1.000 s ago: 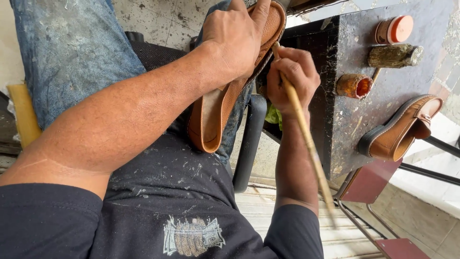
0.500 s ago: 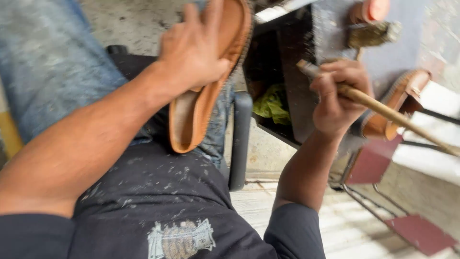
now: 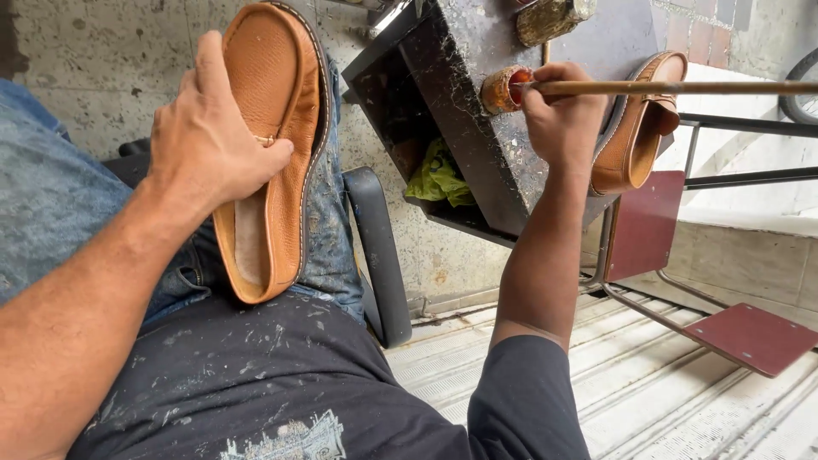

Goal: Applying dye to the edges of a leather shoe using a small brush at a dyeing station.

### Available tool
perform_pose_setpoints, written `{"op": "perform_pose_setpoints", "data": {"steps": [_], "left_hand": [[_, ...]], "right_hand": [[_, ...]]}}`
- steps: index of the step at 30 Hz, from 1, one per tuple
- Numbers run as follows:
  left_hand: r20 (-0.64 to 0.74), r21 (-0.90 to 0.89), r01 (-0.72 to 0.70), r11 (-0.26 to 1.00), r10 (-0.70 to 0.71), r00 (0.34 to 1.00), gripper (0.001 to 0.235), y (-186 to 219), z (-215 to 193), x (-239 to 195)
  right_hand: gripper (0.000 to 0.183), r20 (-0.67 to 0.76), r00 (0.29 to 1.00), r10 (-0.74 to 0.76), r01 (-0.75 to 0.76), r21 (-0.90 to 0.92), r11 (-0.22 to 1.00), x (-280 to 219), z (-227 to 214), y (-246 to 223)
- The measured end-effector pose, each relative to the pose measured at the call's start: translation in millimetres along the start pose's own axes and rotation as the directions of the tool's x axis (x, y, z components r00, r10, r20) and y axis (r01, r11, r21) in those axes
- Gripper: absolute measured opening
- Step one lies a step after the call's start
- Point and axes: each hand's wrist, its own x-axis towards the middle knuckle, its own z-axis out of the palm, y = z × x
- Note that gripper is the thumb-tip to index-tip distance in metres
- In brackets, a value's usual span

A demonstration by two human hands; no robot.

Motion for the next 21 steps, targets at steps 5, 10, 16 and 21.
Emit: {"op": "perform_pose_setpoints", "data": {"steps": [5,10,16,21], "left_hand": [[0.0,-0.01,-0.032,0.999,0.032,0.999,0.108,13,-18,6],[0.022,-0.038,-0.105,0.994,0.106,0.994,0.1,34,-43,20],[0.113,0.227,-0.196,0.954,0.174,0.978,0.09,42,-31,51],[0.0,0.293,-0.331,0.897,0.346,0.938,0.09,27,-6,62]], "right_hand": [[0.012,-0.112,0.99,0.082,-0.05,0.263,0.963,0,4,7],[0.015,-0.232,0.871,0.433,-0.158,0.701,0.695,-7,2,6],[0.011,-0.253,0.928,0.275,0.048,0.811,0.583,-16,18,27],[0.028,-0.288,0.941,0.18,0.217,0.918,0.332,-32,30,-22]]}}
